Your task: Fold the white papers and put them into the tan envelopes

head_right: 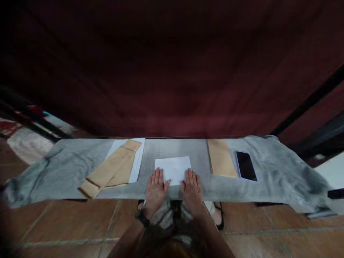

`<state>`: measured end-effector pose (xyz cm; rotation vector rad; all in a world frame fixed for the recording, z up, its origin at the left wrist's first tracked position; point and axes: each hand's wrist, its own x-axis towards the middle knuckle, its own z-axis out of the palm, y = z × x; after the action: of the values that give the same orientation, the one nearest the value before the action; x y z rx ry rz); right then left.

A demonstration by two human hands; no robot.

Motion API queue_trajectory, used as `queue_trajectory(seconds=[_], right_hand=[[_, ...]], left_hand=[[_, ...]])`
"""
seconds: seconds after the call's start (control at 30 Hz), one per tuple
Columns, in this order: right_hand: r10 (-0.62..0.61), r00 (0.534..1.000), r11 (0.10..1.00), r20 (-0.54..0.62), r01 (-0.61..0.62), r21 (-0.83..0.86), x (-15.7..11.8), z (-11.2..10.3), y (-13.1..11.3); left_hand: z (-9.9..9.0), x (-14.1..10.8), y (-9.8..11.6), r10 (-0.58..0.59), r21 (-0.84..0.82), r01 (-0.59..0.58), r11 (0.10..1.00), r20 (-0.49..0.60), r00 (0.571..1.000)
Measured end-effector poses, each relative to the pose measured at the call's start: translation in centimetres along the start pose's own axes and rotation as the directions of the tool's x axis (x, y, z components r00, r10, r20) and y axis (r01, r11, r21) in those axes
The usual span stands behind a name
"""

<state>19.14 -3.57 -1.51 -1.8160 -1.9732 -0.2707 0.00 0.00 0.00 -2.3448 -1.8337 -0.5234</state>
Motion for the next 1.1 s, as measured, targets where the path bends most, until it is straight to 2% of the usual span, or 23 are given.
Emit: queue_trajectory(seconds=[0.07, 0.17, 0.33, 0.43, 0.6, 0.7, 0.83, 0.9, 0.97, 1.1], right_hand=[[0.087, 0.996, 0.996, 0.019, -0.087, -0.001, 0.7, -0.1, -0.5], [0.130, 0.988, 0.991, 0.083, -0.133, 0.035, 2.6, -0.1, -1.6], [-0.030, 0.982, 0.990, 0.187, 0.003, 0.143, 6.4, 0.7, -2.7], [-0.024, 0.978, 0.994, 0.208, 0.001, 0.109, 7.0, 1.6, -2.2], [0.027, 0.978, 0.998, 0.208, -0.037, 0.046, 6.4, 2.8, -1.7], [0.033, 0.971, 0.999, 0.235, -0.041, 0.031, 6.2, 2.9, -1.7], [-0.014, 0.965, 0.999, 0.263, 0.005, 0.035, 6.1, 2.7, -1.6], [-0.017, 0.967, 0.999, 0.256, 0.007, 0.038, 6.1, 2.6, -1.6], [-0.007, 0.972, 0.999, 0.236, -0.004, 0.045, 6.2, 2.7, -1.6], [0.022, 0.983, 0.997, 0.182, -0.034, 0.064, 6.2, 2.9, -1.8]], left_hand=[[0.0, 0.0, 0.1, 0.001, -0.007, -0.001, 1.000, -0.008, 1.000], [0.0, 0.0, 0.2, -0.005, -0.013, 0.005, 1.000, -0.007, 1.000], [0.0, 0.1, 0.3, -0.024, -0.013, 0.024, 1.000, 0.018, 1.000], [0.0, 0.0, 0.1, -0.029, -0.012, 0.029, 0.999, 0.024, 0.999], [-0.5, 0.3, 0.1, -0.024, 0.008, 0.024, 1.000, 0.063, 0.998], [-0.7, 1.7, 1.5, -0.002, -0.029, 0.006, 1.000, 0.124, 0.992], [-0.4, 4.8, 4.5, 0.112, -0.143, -0.080, 0.986, 0.234, 0.966], [0.0, 6.0, 5.1, 0.128, -0.162, -0.086, 0.983, 0.269, 0.955], [0.5, 6.6, 4.5, 0.124, -0.153, -0.085, 0.985, 0.262, 0.957], [1.3, 6.2, 1.4, 0.089, -0.084, -0.077, 0.994, 0.155, 0.984]])
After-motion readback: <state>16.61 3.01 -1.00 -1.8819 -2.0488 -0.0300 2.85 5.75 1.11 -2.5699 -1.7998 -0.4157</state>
